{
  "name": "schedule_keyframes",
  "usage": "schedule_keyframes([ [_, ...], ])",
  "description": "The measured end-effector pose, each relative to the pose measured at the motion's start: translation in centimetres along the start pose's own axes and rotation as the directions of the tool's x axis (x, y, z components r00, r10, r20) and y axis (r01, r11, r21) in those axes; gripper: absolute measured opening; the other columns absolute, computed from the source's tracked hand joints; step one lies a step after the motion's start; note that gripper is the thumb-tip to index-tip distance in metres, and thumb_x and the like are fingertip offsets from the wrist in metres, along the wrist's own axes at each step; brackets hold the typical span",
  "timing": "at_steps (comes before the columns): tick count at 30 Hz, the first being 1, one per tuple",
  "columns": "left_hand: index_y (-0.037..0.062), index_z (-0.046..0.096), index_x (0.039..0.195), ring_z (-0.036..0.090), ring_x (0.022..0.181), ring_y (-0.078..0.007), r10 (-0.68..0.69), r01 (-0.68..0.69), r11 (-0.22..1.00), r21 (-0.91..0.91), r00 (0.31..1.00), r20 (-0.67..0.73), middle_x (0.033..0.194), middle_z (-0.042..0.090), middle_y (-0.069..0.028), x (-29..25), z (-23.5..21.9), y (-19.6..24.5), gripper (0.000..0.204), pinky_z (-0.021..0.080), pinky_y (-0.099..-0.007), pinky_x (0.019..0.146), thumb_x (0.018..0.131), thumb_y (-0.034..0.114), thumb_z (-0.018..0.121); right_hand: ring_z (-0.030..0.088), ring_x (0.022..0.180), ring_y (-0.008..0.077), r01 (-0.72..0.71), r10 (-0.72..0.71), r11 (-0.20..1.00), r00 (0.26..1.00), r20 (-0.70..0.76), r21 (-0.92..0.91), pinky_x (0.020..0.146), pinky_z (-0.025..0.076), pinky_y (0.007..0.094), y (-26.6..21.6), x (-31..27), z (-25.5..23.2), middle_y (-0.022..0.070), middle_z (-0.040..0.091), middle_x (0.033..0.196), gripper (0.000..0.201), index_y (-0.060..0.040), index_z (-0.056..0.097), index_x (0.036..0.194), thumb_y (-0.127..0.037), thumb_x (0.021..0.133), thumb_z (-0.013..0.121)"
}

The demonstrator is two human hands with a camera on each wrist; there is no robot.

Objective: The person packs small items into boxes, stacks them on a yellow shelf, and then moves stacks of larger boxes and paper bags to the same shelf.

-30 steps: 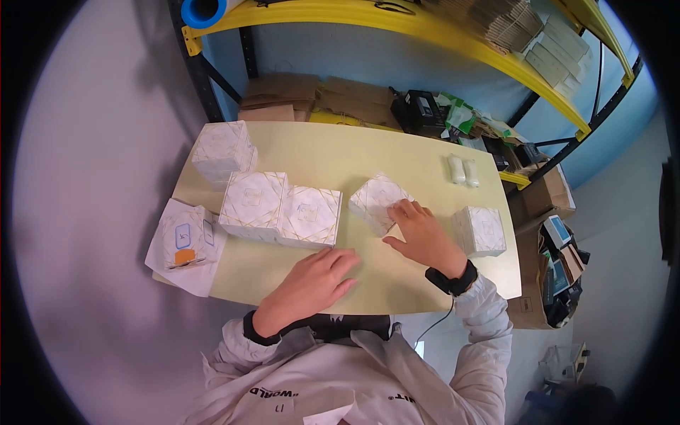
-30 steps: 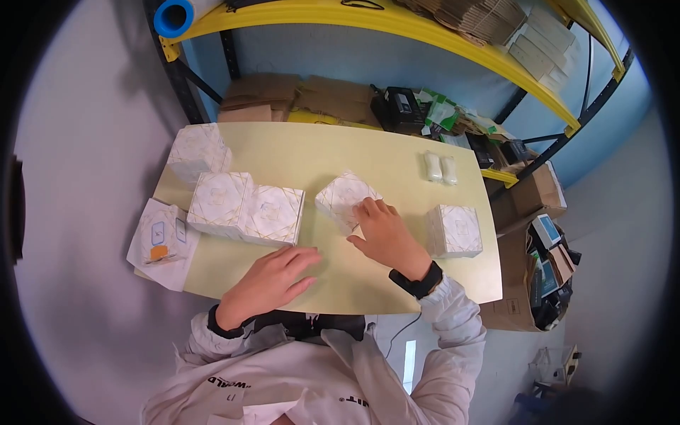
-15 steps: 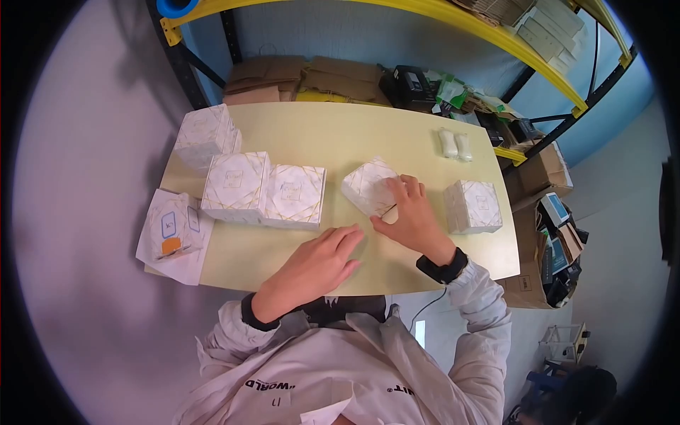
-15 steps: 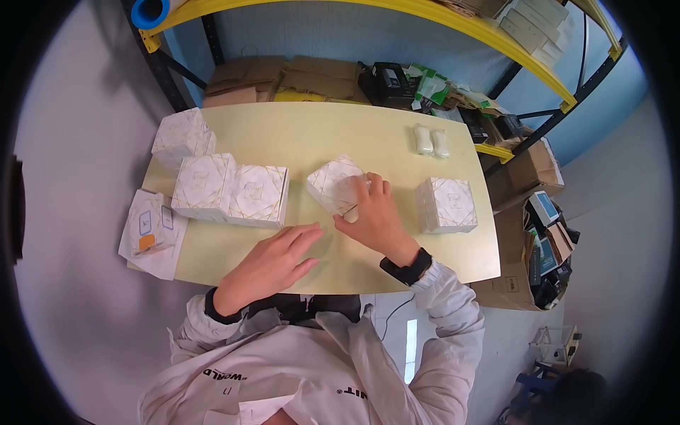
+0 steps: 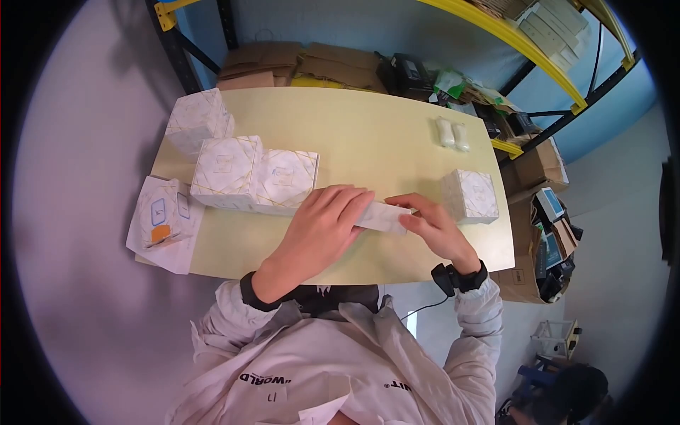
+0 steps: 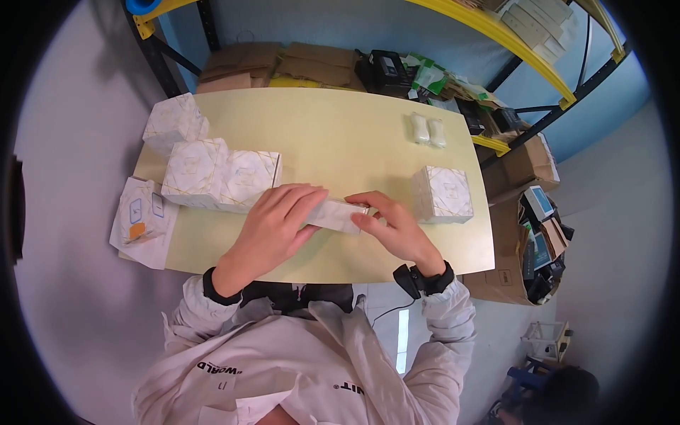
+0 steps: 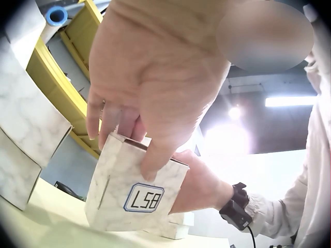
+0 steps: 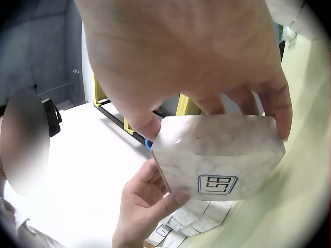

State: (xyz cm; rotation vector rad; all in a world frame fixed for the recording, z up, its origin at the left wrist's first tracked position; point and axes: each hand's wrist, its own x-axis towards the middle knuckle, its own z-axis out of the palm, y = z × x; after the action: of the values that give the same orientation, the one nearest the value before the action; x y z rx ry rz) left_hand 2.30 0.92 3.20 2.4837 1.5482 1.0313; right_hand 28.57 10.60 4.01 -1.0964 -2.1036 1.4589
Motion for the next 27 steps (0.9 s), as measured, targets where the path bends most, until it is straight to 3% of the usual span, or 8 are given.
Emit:
schedule_keyframes([
  [2, 0.0042, 0.062, 0.138, 0.064, 0.125, -0.0294, -0.003, 0.003, 1.0, -0.012, 1.0, 0.022, 0.134, 0.067, -0.0093, 0.0, -0.2, -0.1, 0.063, 0.054, -0.0443, 0.104, 0.08, 0.01, 0.086, 0.067, 0.123, 0.0265, -0.01, 0.009, 1.0, 1.0, 0.027, 0.009, 0.101, 0.054, 0.0359, 0.3, -0.3, 0.0, 0.0163, 0.072, 0.132, 0.051, 0.0016, 0.067, 0.14, -0.033, 0.103, 0.073],
  [4, 0.0053, 0.063, 0.136, 0.065, 0.123, -0.0283, -0.005, 0.006, 1.0, -0.023, 0.999, 0.047, 0.131, 0.068, -0.0081, 0.1, -0.2, 0.0, 0.061, 0.055, -0.0434, 0.101, 0.08, 0.011, 0.087, 0.068, 0.126, 0.0297, 0.206, -0.206, 0.964, 0.978, 0.017, -0.166, 0.107, 0.053, 0.0386, 0.7, -0.6, 0.0, 0.0174, 0.071, 0.134, 0.057, 0.0011, 0.064, 0.144, -0.027, 0.098, 0.08],
  [5, 0.0053, 0.064, 0.136, 0.066, 0.121, -0.0301, -0.035, 0.037, 0.998, -0.057, 0.999, 0.041, 0.13, 0.07, -0.0093, 0.1, -0.1, 0.0, 0.061, 0.055, -0.0435, 0.101, 0.079, 0.009, 0.086, 0.068, 0.126, 0.0297, 0.205, -0.205, 0.965, 0.979, 0.016, -0.165, 0.107, 0.053, 0.0386, 0.4, -0.8, 0.1, 0.0174, 0.071, 0.134, 0.057, 0.0011, 0.064, 0.144, -0.027, 0.098, 0.08],
  [7, 0.0053, 0.066, 0.136, 0.067, 0.119, -0.0319, -0.066, 0.069, 0.993, -0.091, 0.997, 0.036, 0.128, 0.071, -0.0105, 0.1, -0.1, 0.0, 0.061, 0.056, -0.0437, 0.101, 0.079, 0.008, 0.086, 0.069, 0.126, 0.0353, 0.357, -0.382, 0.877, 0.924, -0.014, -0.322, 0.109, 0.054, 0.0422, -0.3, -1.1, 0.6, 0.0188, 0.071, 0.135, 0.065, -0.0002, 0.062, 0.146, -0.018, 0.09, 0.089],
  [13, 0.0055, 0.067, 0.134, 0.07, 0.113, -0.0313, -0.046, 0.047, 0.996, -0.078, 0.999, 0.008, 0.125, 0.074, -0.0102, 0.2, -0.1, 0.2, 0.061, 0.058, -0.0422, 0.097, 0.077, 0.012, 0.089, 0.07, 0.123, 0.0415, 0.288, -0.347, 0.884, 0.932, -0.103, -0.369, 0.102, 0.058, 0.0437, 0.0, -1.1, 1.6, 0.0208, 0.071, 0.134, 0.067, 0.0004, 0.064, 0.143, -0.007, 0.082, 0.092],
  [16, 0.0053, 0.068, 0.132, 0.07, 0.111, -0.0308, -0.047, 0.049, 0.995, -0.09, 0.999, 0.017, 0.122, 0.075, -0.01, 0.3, -0.2, 0.2, 0.06, 0.059, -0.0417, 0.095, 0.077, 0.016, 0.09, 0.071, 0.123, 0.0367, 0.283, -0.349, 0.878, 0.93, -0.114, -0.386, 0.103, 0.057, 0.0409, 0.2, -1.1, 1.6, 0.0162, 0.073, 0.135, 0.069, -0.0013, 0.064, 0.144, -0.005, 0.081, 0.092],
  [25, 0.0031, 0.072, 0.131, 0.071, 0.107, -0.0304, -0.018, 0.018, 0.996, -0.087, 1.0, 0.003, 0.12, 0.076, -0.0105, 0.2, -0.1, 0.3, 0.057, 0.06, -0.0411, 0.091, 0.081, 0.023, 0.09, 0.07, 0.128, 0.0375, 0.278, -0.341, 0.885, 0.933, -0.113, -0.374, 0.107, 0.057, 0.0405, 1.0, -1.2, 1.4, 0.0172, 0.071, 0.142, 0.074, -0.0019, 0.064, 0.147, 0.001, 0.078, 0.09],
  [27, 0.0021, 0.074, 0.126, 0.071, 0.106, -0.0269, 0.01, -0.011, 0.995, -0.1, 1.0, -0.012, 0.114, 0.076, -0.0095, 0.1, 0.1, 0.2, 0.046, 0.06, -0.0387, 0.089, 0.086, 0.023, 0.086, 0.069, 0.131, 0.0375, 0.28, -0.343, 0.883, 0.933, -0.11, -0.377, 0.109, 0.056, 0.0405, 1.2, -1.2, 1.4, 0.0176, 0.07, 0.144, 0.074, -0.0019, 0.064, 0.147, 0.002, 0.077, 0.089],
])
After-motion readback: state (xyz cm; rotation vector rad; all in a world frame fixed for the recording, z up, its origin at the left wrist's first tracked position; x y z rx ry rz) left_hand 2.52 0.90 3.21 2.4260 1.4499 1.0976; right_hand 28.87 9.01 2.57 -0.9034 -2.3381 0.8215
